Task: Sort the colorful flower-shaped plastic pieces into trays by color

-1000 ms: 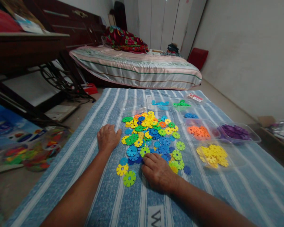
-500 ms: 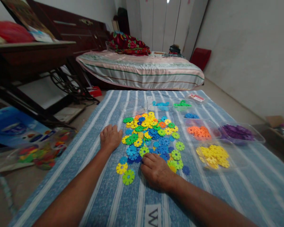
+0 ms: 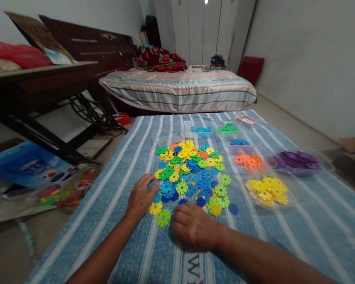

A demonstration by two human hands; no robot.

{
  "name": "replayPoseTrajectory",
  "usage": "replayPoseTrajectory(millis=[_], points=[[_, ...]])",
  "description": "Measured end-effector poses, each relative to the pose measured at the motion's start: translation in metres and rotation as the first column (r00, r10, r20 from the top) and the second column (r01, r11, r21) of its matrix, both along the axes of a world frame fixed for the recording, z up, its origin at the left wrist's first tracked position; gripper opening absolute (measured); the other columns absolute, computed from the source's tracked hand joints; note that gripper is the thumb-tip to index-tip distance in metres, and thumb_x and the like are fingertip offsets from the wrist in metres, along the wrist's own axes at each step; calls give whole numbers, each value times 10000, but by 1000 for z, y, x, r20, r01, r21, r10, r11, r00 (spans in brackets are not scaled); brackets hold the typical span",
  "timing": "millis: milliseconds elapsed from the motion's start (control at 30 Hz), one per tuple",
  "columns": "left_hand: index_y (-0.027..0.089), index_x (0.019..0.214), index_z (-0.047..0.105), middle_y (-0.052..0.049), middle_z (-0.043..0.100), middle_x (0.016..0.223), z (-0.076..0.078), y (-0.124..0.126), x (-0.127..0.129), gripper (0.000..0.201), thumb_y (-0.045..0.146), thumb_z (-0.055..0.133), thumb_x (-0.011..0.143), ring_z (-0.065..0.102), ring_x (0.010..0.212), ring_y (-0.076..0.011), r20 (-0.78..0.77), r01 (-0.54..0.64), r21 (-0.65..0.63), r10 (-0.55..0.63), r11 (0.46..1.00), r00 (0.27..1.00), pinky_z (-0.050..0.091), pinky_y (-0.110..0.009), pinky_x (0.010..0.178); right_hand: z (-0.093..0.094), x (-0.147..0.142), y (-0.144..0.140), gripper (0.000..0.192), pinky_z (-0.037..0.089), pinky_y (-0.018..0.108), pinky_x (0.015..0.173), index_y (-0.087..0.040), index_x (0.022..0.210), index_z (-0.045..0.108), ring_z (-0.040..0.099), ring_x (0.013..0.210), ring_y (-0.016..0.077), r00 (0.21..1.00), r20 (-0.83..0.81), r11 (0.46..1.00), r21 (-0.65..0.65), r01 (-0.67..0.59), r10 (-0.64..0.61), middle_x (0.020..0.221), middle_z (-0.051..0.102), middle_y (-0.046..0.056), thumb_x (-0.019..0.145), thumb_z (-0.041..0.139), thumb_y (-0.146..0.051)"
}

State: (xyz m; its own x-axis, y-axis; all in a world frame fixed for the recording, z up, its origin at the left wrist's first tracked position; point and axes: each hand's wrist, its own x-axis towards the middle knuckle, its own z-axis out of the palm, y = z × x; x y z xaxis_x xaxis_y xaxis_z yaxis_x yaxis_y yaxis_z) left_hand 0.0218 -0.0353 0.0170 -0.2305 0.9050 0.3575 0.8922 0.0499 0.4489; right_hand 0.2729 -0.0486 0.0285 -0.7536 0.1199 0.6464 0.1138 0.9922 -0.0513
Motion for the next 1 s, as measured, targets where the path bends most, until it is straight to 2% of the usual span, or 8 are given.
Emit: replayPoseTrajectory(millis=[100,200,367,533,667,800,1000], points=[[193,1055,711,-108,701,1269,0,-11,11,348,429,534,869,640,1201,-267,-8,62,18,-62,998,998,495,-457,1082,1,-1,-6,177,312,330,594,-197,697,540,466,681,168,999,26,999,-17,-41,41,709,540,19,869,575,-173],[174,1071,714,-134,701,1265,-2,-19,22,359,418,530,883,635,1214,-290,-52,76,38,-74,996,996,494,-493,1079,0,-2,-8,147,324,334,609,-191,721,551,472,702,173,999,48,999,-43,-20,23,735,555,28,861,575,-156],[180,1115,712,-129,700,1271,-5,-29,37,356,396,527,901,629,1223,-300,-122,77,71,-68,995,990,506,-514,1061,-6,-5,-10,84,375,354,672,-179,788,587,507,784,205,994,75,994,-80,80,-74,809,593,61,865,573,-148],[182,1085,712,-126,709,1247,-4,-32,41,324,383,529,909,639,1197,-292,-129,97,98,-84,990,988,523,-499,1039,-10,-5,-15,82,419,385,754,-176,821,618,528,857,234,981,94,981,-70,179,-172,867,625,84,878,566,-146],[199,1046,709,-108,713,1236,-4,-35,43,283,372,534,908,643,1187,-276,-120,99,115,-85,988,989,529,-486,1031,-12,-5,-17,43,436,420,814,-159,866,648,534,952,278,955,85,956,-42,289,-285,950,656,118,861,606,-155],[208,1027,705,-100,717,1223,-4,-39,47,252,358,544,905,643,1186,-267,-122,98,125,-83,987,989,529,-478,1028,-12,-5,-15,39,445,463,835,-148,869,662,526,987,320,913,72,913,-48,404,-401,920,657,127,857,630,-166],[204,1003,706,-102,729,1193,-6,-41,49,213,322,566,895,654,1163,-265,-141,119,169,-96,978,985,537,-474,1012,-8,-2,-13,54,454,450,849,-161,848,659,518,965,303,901,88,899,-83,431,-424,900,647,122,881,616,-161]])
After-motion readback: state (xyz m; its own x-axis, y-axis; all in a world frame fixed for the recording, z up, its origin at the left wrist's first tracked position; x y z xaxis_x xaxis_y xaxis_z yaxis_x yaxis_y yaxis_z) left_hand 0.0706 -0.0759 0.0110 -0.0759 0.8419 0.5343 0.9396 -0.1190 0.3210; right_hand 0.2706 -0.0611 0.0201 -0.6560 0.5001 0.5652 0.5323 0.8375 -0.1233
